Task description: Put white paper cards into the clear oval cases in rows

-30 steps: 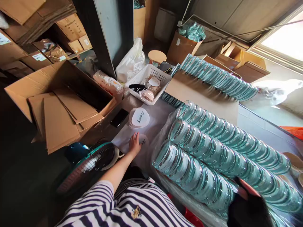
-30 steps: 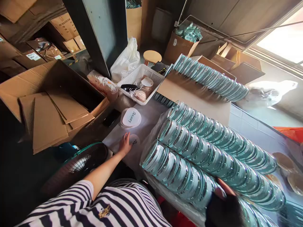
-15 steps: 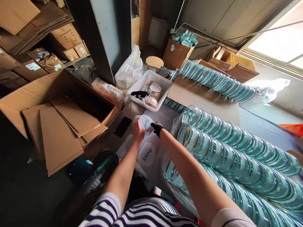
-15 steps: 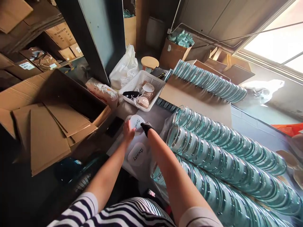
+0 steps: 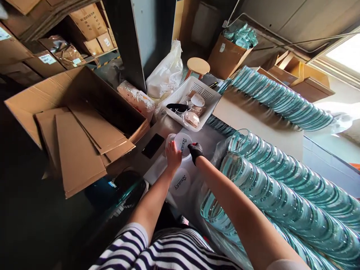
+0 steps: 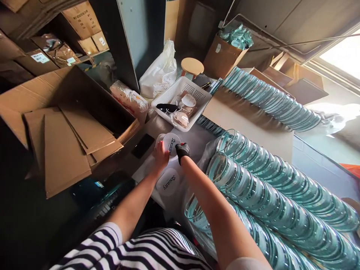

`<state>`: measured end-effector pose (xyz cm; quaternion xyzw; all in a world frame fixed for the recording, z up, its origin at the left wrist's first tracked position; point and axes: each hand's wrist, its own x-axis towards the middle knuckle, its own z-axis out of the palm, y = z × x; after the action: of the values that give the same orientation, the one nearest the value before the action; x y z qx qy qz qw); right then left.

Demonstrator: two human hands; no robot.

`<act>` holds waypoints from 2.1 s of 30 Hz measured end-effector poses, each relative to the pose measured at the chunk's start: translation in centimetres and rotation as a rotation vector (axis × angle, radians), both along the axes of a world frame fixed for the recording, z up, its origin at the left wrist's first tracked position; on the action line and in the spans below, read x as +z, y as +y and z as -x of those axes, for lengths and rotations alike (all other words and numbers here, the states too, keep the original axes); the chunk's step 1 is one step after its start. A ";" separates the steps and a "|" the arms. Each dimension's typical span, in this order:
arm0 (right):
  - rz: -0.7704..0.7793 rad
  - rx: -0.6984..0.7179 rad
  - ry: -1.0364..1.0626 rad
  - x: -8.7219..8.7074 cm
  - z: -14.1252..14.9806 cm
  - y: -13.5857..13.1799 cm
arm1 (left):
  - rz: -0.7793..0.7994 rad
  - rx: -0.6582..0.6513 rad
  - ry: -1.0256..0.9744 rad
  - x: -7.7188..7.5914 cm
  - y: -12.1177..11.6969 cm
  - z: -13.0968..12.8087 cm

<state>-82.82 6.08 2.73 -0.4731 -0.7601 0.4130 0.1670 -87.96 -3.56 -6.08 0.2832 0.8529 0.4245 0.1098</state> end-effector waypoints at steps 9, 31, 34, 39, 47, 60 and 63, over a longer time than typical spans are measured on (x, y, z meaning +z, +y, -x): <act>0.200 -0.167 -0.057 -1.0 0.5 -0.6 | -0.034 0.005 0.023 -0.2 -0.3 0.6; -0.408 0.554 -0.673 5.0 -0.2 -0.4 | 0.555 0.071 0.193 -1.1 -6.1 10.8; -0.409 0.501 -0.623 5.7 -0.2 -0.4 | 0.525 0.080 0.180 -0.8 -6.0 10.9; -0.458 0.504 -0.564 5.9 -1.1 -0.3 | 0.189 0.295 0.008 1.3 -4.3 8.7; -0.292 0.494 -0.501 7.5 -1.2 -1.2 | -0.808 0.425 -0.898 7.2 -2.6 -2.3; 0.265 0.599 0.095 18.4 -8.5 -2.6 | -0.829 -0.029 -1.904 16.3 -4.7 -8.9; 0.157 0.473 0.103 17.8 -10.4 -3.5 | -0.938 -0.021 -1.681 16.6 -4.9 -8.3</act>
<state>-72.38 2.61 20.50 -0.2719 -0.8058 0.5218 0.0670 -79.71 -8.42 10.55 -0.0909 0.2365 0.7857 0.5644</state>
